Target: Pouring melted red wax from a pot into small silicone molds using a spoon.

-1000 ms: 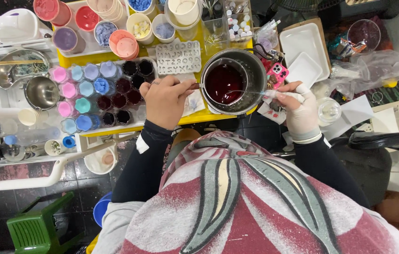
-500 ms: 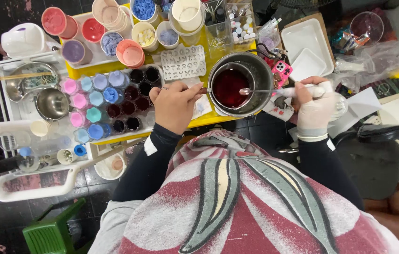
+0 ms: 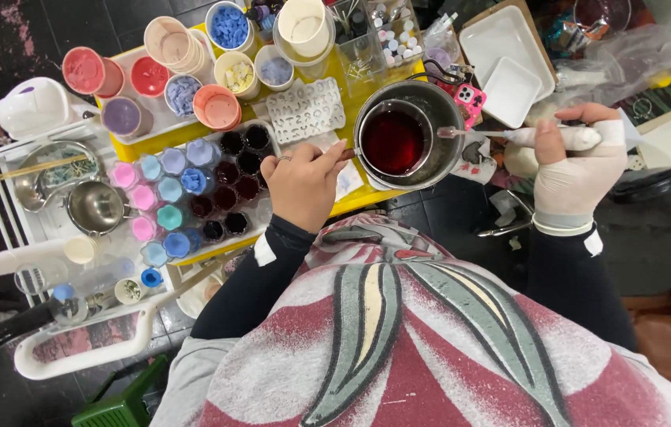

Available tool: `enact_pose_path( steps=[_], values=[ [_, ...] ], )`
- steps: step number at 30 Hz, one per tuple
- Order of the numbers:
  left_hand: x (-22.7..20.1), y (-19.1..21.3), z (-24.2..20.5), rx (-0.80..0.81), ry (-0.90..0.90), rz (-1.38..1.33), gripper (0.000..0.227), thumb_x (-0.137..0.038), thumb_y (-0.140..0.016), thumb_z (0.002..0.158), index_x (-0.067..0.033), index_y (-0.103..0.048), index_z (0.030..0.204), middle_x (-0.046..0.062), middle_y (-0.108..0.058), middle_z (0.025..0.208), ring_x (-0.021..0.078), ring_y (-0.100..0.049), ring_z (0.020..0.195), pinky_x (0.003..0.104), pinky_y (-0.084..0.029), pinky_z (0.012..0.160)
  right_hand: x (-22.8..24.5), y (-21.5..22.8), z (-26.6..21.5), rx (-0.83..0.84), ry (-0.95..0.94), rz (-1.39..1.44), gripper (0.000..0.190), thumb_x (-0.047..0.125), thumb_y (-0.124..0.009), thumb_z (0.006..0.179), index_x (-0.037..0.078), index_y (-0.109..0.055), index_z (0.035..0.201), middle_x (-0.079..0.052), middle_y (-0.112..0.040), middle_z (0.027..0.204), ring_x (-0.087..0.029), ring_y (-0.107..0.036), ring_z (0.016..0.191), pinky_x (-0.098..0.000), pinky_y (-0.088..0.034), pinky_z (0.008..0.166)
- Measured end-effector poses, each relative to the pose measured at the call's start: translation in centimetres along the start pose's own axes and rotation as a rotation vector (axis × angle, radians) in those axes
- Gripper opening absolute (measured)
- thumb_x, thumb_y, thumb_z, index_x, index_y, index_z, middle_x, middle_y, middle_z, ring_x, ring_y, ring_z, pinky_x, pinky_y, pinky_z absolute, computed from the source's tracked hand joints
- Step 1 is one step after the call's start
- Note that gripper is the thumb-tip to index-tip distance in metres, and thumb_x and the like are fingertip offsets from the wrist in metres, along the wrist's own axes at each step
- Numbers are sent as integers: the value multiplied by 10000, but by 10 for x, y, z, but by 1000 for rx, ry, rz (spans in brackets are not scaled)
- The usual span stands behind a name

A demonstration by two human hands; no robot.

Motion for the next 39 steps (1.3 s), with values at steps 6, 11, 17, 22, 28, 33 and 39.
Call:
enact_pose_path(
  steps=[6,11,17,22,28,33,39],
  values=[
    [1,5,4,15,-14,-59,213,-314,-748,942,-245,-785,1140,-10,-649,844,209,-611,727,431,-316,804,4,-25,-4,-8,-198,169,211,15,-700,1046,32,-548,1191,-13,-624,920,-69,-566,717,-217,-460,633],
    [10,12,18,177,108,-266,318,-319,-733,917,-137,-750,1178,36,-722,914,233,-703,796,410,-449,729,-26,-19,-16,66,-223,84,207,-8,-691,1069,7,-554,1224,-28,-605,884,-69,-554,691,-211,-433,621],
    [38,-23,31,377,72,-441,262,-267,-633,991,-69,-738,1128,114,-745,916,287,-727,831,376,-550,723,-27,-2,-23,45,-183,106,252,37,-697,1054,7,-545,1253,-44,-638,944,-83,-626,796,-213,-498,744],
    [30,-35,42,930,405,-528,403,-433,-560,1000,-53,-694,995,123,-726,735,302,-735,692,402,-566,670,-24,-10,-25,53,-153,218,261,45,-655,1052,13,-538,1283,-60,-655,1007,-120,-685,913,-231,-559,841],
    [38,-65,33,804,74,-512,486,-471,-565,997,-57,-769,845,139,-690,729,308,-672,723,402,-515,711,-41,-13,-37,54,-269,194,220,78,-659,1030,18,-572,1222,-44,-656,997,-87,-612,830,-220,-499,731],
    [34,-51,31,793,217,-522,472,-455,-574,986,-39,-738,838,146,-669,681,298,-656,656,403,-512,679,-35,-13,-40,57,-231,186,244,118,-685,1021,27,-580,1222,-33,-640,955,-81,-617,816,-215,-507,714],
    [19,-21,39,715,206,-569,424,-419,-588,991,-30,-716,882,137,-647,657,272,-628,600,388,-497,618,-30,-12,-40,-16,-174,332,218,112,-712,1023,44,-563,1167,-35,-634,984,-89,-637,788,-235,-517,702]
  ],
)
Point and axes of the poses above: each hand's wrist, its own z-axis towards the middle knuckle, its own y-axis out of the back of the hand, x = y × z, the point moved 6 cm from there along z, towards the middle knuckle
